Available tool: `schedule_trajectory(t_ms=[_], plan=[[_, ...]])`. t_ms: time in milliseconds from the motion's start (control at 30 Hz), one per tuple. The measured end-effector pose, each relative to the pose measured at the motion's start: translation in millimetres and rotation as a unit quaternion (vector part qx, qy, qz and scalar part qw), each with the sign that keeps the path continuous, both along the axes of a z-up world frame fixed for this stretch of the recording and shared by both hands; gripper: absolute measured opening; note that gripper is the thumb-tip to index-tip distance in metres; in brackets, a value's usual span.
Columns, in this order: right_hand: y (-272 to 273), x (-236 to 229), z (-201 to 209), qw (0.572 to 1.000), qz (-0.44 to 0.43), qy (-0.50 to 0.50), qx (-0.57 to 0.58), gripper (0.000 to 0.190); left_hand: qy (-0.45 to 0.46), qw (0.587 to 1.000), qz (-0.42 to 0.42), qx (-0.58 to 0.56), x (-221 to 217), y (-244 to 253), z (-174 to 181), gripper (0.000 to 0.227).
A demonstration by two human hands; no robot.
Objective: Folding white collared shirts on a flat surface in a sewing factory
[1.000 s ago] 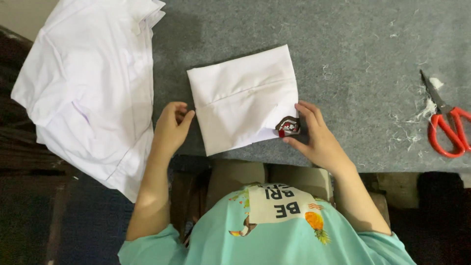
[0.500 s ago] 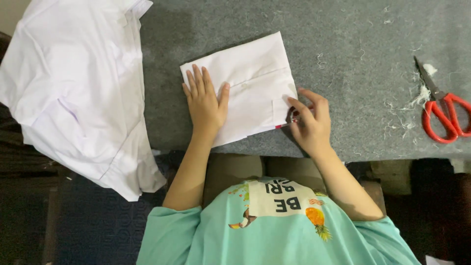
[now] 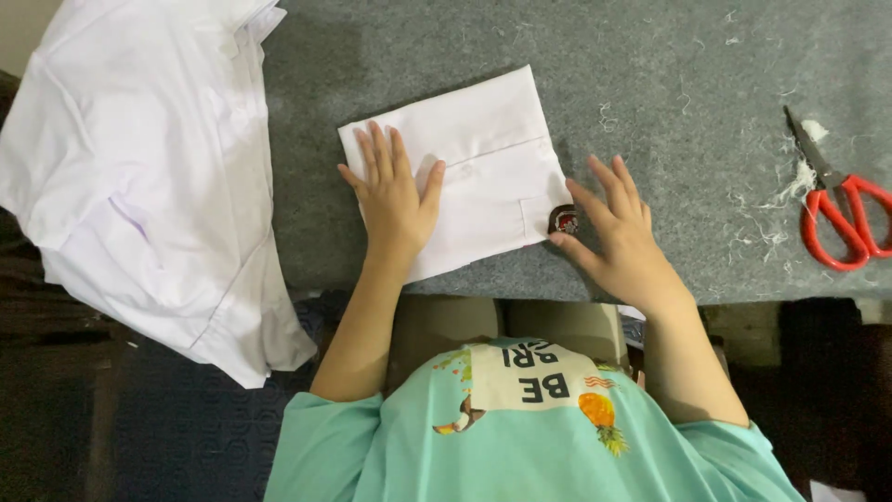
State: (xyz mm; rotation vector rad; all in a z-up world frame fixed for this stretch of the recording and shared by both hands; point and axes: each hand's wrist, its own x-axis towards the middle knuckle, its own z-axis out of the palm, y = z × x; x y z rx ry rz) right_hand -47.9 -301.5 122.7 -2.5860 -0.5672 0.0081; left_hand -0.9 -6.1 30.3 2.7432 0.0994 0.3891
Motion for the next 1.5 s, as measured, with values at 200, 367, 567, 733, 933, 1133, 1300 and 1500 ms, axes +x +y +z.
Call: schedule_trajectory(t_ms=[200,367,567,733,933,1133,1300,1500], plan=[[61,17,-12,0.997,0.070,-0.012,0.034,0.071,0.057,0.996,-0.062,-0.037,-9,-42,26,0.079],[67,20,-66,0.992,0.031,-0.006,-0.119,0.080,0.004,0.999,-0.049,-0.007,-9,-40,-2,0.074],[62,19,-75,0.990,0.041,-0.025,-0.131,0.080,-0.032,0.998,-0.042,-0.019,-8,-39,-7,0.074],[45,28,-62,0.996,0.080,0.031,0.000,0.074,-0.035,0.994,-0.070,-0.077,-11,-24,-1,0.069],[52,65,-40,0.985,0.041,-0.015,0.165,0.064,-0.108,0.992,-0.013,-0.063,-9,-2,1,0.070],[76,90,-73,0.996,0.020,0.033,-0.085,0.078,-0.057,0.997,0.024,0.038,-16,-11,-9,0.076],[75,91,-68,0.992,0.014,0.069,-0.107,0.079,-0.075,0.997,0.024,0.026,-18,-10,-11,0.076],[56,49,-51,0.999,-0.016,0.002,-0.051,0.074,-0.070,0.994,0.005,-0.086,-17,-2,-13,0.064]])
